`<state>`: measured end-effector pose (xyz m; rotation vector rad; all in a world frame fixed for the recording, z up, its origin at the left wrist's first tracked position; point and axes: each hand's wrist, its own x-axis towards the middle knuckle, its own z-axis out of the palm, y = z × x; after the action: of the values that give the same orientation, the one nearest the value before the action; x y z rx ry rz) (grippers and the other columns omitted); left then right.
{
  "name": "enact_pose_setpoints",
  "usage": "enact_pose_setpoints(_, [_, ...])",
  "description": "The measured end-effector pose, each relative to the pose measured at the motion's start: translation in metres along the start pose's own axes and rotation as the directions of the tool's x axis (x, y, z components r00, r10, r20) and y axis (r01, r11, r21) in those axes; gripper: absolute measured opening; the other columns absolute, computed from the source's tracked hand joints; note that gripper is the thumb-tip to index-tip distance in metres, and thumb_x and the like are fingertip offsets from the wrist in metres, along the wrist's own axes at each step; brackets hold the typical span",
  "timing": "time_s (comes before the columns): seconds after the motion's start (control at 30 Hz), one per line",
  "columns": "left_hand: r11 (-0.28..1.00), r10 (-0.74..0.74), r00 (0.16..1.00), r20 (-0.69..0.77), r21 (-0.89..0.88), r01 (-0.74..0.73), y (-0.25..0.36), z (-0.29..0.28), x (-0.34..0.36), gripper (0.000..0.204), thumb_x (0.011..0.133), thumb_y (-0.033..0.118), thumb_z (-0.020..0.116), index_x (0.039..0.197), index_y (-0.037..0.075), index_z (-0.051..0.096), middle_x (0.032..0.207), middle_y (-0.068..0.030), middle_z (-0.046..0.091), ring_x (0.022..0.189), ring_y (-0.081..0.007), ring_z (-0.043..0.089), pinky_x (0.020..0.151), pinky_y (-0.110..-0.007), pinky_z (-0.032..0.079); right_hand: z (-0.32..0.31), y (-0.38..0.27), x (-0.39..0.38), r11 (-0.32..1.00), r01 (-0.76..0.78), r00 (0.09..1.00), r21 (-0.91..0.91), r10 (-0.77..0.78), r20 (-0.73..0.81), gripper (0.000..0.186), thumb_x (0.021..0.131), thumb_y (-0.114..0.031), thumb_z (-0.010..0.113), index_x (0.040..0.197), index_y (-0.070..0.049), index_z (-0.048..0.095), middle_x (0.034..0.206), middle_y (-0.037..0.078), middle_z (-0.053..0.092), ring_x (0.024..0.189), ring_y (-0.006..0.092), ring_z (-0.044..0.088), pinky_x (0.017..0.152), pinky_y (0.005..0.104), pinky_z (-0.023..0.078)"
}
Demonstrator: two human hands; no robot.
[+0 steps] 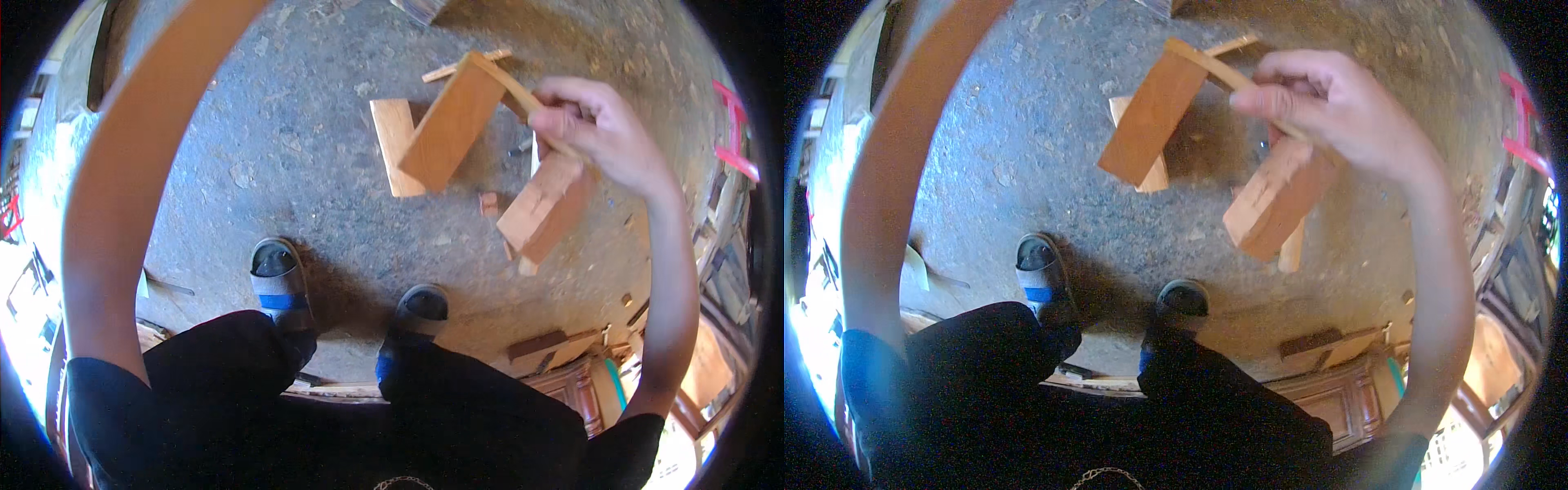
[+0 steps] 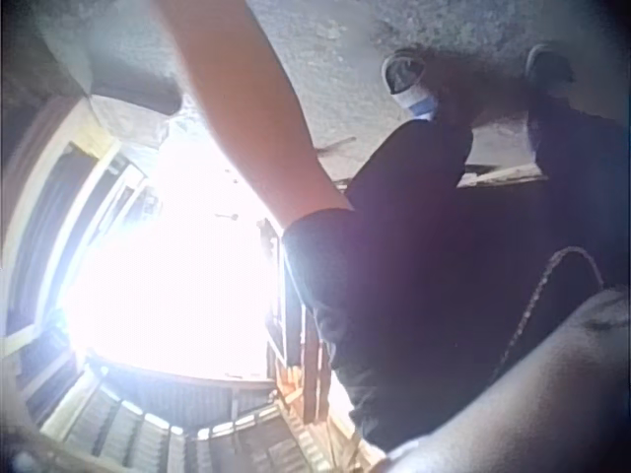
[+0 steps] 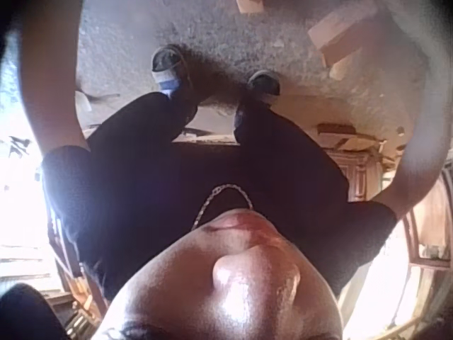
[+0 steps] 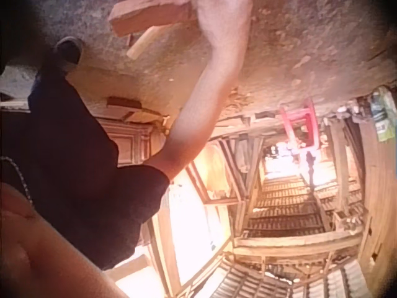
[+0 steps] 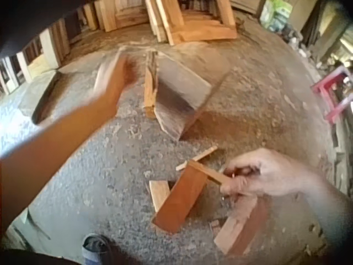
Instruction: Assemble and hammer small wooden blocks and components on the floor.
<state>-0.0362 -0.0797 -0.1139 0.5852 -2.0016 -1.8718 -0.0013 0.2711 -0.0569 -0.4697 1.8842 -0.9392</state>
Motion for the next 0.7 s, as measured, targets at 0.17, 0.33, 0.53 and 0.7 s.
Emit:
enact_pose_setpoints(0.17, [0.684,0.089,0.886,0.455,0.618,-0.386,-0.094,-0.066,-0.151,0.043,0.104,0.044,0.060,0.113,0.003,0.070,0.107,-0.0103,0.072,0.103,-0.0250,0.065,0.099,-0.039,0.047,-0.005,0.026,-0.028,0.995,0.083,0.985,-0.060,-0.091,-0.148,0.068,0.097,-0.057,0.067,0.129,0.003,0.066,0.113,0.006,0.070,0.108,0.0140,0.064,0.097,0.0269,0.049])
enact_pose_setpoints(0.33, [0.528,0.135,0.861,0.490,0.700,-0.481,-0.088,-0.023,-0.241,0.084,0.082,0.067,0.075,0.138,0.008,0.056,0.128,-0.0138,0.057,0.127,-0.0351,0.048,0.114,-0.055,0.027,-0.004,0.055,-0.057,0.991,0.091,0.942,0.100,-0.053,-0.331,0.067,0.098,-0.057,0.066,0.135,-0.001,0.064,0.112,0.005,0.070,0.095,0.0105,0.070,0.081,0.0257,0.057])
enact_pose_setpoints(0.53, [0.836,-0.091,0.833,0.546,0.496,-0.233,-0.069,0.002,-0.261,0.086,0.078,0.051,0.087,0.143,0.011,0.049,0.126,-0.0175,0.065,0.121,-0.0346,0.061,0.110,-0.051,0.041,0.002,0.049,-0.076,0.987,0.162,0.926,-0.002,-0.153,-0.345,0.054,0.100,-0.051,0.067,0.124,-0.003,0.068,0.101,0.001,0.068,0.088,0.0084,0.067,0.079,0.0242,0.052])
enact_pose_setpoints(0.7, [0.903,-0.033,0.824,0.565,0.370,-0.218,-0.041,0.031,-0.273,0.084,0.079,0.036,0.089,0.143,0.009,0.043,0.123,-0.0229,0.069,0.112,-0.0405,0.070,0.095,-0.048,0.057,0.019,0.037,-0.095,0.973,0.190,0.851,-0.130,-0.229,-0.473,0.044,0.099,-0.040,0.072,0.123,-0.003,0.069,0.101,0.000,0.068,0.088,0.0085,0.064,0.080,0.0244,0.050])
